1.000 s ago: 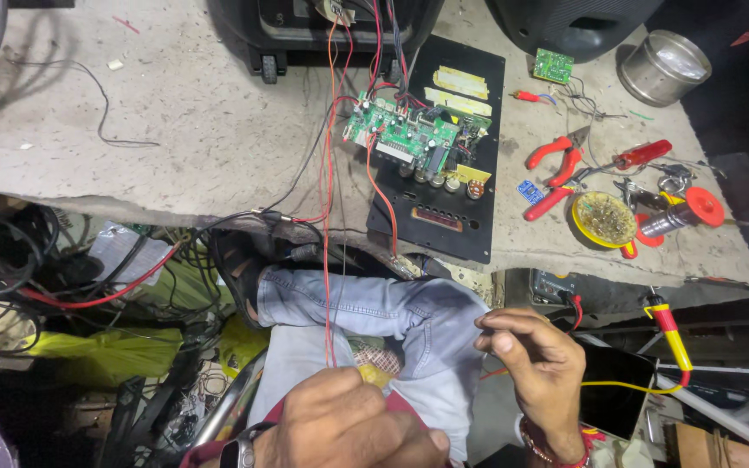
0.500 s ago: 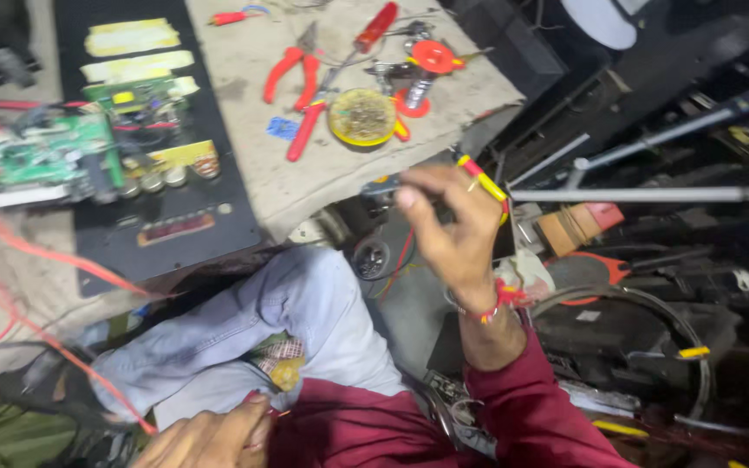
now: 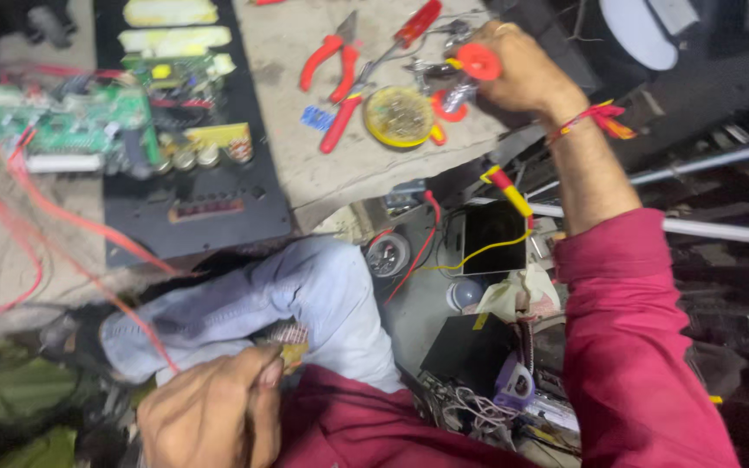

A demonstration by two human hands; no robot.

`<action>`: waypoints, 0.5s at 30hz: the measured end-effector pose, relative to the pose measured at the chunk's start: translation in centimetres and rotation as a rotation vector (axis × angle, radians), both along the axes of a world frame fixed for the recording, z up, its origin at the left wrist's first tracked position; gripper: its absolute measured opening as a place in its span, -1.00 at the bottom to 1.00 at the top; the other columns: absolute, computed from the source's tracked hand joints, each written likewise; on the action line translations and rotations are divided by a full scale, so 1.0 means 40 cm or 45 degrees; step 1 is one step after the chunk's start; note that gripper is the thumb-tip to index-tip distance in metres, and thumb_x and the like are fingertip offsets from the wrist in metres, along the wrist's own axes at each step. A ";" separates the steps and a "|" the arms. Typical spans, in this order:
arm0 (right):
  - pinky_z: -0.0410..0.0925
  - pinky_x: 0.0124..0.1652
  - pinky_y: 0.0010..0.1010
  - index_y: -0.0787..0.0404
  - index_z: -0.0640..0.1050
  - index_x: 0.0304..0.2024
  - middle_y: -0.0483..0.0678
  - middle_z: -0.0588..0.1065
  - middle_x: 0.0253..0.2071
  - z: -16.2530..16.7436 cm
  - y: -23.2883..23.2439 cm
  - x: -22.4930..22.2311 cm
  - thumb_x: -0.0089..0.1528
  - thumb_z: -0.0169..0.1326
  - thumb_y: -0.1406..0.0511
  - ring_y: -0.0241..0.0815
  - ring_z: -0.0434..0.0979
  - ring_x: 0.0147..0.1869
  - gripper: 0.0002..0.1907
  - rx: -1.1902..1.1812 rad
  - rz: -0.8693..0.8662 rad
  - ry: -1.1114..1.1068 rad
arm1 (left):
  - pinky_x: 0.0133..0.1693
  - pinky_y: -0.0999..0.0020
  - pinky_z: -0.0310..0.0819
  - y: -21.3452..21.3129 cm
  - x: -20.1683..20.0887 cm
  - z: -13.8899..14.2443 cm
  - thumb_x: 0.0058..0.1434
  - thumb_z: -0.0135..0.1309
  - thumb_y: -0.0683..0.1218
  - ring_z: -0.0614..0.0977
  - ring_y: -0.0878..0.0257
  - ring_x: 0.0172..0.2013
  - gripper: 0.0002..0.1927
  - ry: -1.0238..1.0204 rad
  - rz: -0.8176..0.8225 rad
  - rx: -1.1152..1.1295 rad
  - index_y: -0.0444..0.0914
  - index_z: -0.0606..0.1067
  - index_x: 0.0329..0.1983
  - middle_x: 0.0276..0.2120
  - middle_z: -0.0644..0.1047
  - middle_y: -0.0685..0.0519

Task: The person strips the insulation from red and black wires using pliers, then solders the exposed ends to a small circuit board using a soldering iron and solder wire. The person repeats the process for another wire and board.

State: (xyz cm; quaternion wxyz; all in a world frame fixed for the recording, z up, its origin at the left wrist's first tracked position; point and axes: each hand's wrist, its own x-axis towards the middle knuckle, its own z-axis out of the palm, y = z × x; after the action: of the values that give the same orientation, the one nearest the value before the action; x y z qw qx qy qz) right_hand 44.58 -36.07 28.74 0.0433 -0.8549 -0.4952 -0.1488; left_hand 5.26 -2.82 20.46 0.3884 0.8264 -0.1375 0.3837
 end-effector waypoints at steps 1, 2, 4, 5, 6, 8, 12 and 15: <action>0.39 0.05 -0.15 0.28 0.61 -0.07 0.16 0.55 -0.11 0.000 -0.001 0.017 0.15 0.18 0.43 0.17 0.53 0.01 -0.72 -0.070 -0.062 0.036 | -0.47 0.24 0.46 0.000 -0.002 0.021 0.23 0.14 -0.26 0.62 0.13 -0.54 -0.93 0.054 0.016 0.017 -0.34 0.51 -0.23 -0.48 0.58 -0.02; 0.42 -0.01 -0.19 0.30 0.59 -0.18 0.14 0.58 -0.16 -0.001 0.004 0.026 0.20 0.19 0.44 0.11 0.58 -0.05 -0.86 -0.154 -0.107 0.092 | -0.48 0.24 0.44 -0.004 -0.008 0.038 0.22 0.19 -0.28 0.63 0.14 -0.54 -0.88 0.134 0.044 0.021 -0.34 0.52 -0.19 -0.44 0.63 -0.02; 0.40 -0.20 -0.34 0.34 0.61 -0.08 0.04 0.59 -0.24 -0.012 -0.008 0.038 0.39 0.24 0.35 -0.23 0.61 -0.15 -0.85 0.065 -0.289 0.502 | -0.40 0.26 0.49 -0.003 -0.014 0.054 0.33 0.15 -0.25 0.68 0.12 -0.43 -0.88 0.162 0.044 -0.082 -0.35 0.49 -0.10 -0.35 0.63 -0.04; 0.39 -0.20 -0.34 0.34 0.60 -0.09 0.03 0.58 -0.25 -0.005 -0.008 0.042 0.38 0.24 0.33 -0.22 0.60 -0.16 -0.83 0.124 -0.376 0.586 | -0.42 0.25 0.47 -0.001 -0.018 0.056 0.34 0.15 -0.25 0.67 0.11 -0.45 -0.89 0.205 0.048 -0.117 -0.34 0.49 -0.10 -0.38 0.62 -0.05; 0.38 -0.21 -0.34 0.33 0.59 -0.10 0.03 0.57 -0.26 -0.005 -0.014 0.029 0.36 0.25 0.30 -0.22 0.59 -0.17 -0.81 0.161 -0.406 0.577 | -0.43 0.24 0.46 0.004 -0.019 0.055 0.36 0.15 -0.25 0.65 0.10 -0.47 -0.90 0.218 0.035 -0.148 -0.34 0.50 -0.10 -0.40 0.61 -0.06; 0.36 -0.22 -0.33 0.32 0.58 -0.13 0.02 0.56 -0.27 0.015 -0.009 0.004 0.33 0.25 0.26 -0.21 0.57 -0.19 -0.76 0.197 -0.416 0.521 | -0.44 0.24 0.45 0.015 -0.019 0.049 0.39 0.12 -0.22 0.65 0.11 -0.49 -0.91 0.230 0.058 -0.192 -0.33 0.48 -0.10 -0.42 0.60 -0.04; 0.33 -0.23 -0.31 0.31 0.55 -0.19 0.01 0.52 -0.31 0.020 0.000 -0.099 0.28 0.27 0.16 -0.19 0.53 -0.22 -0.67 0.285 -0.460 0.420 | -0.47 0.23 0.43 0.025 -0.020 0.045 0.42 0.06 -0.20 0.65 0.09 -0.52 -0.91 0.338 0.041 -0.324 -0.32 0.49 -0.07 -0.49 0.57 -0.05; 0.30 -0.25 -0.29 0.30 0.53 -0.23 0.00 0.49 -0.33 -0.039 -0.024 -0.211 0.23 0.28 0.08 -0.18 0.49 -0.25 -0.60 0.508 -0.471 0.346 | -0.37 0.21 0.49 0.028 -0.019 0.042 0.46 0.01 -0.20 0.67 0.03 -0.39 -0.90 0.308 0.040 -0.376 -0.33 0.46 -0.03 -0.38 0.59 -0.10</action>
State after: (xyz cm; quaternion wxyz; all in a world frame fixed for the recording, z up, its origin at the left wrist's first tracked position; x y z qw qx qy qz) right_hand 36.15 -37.02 27.19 0.2486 -0.9172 -0.2817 -0.1327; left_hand 4.51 -1.71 22.15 0.5132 0.8026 -0.0190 0.3035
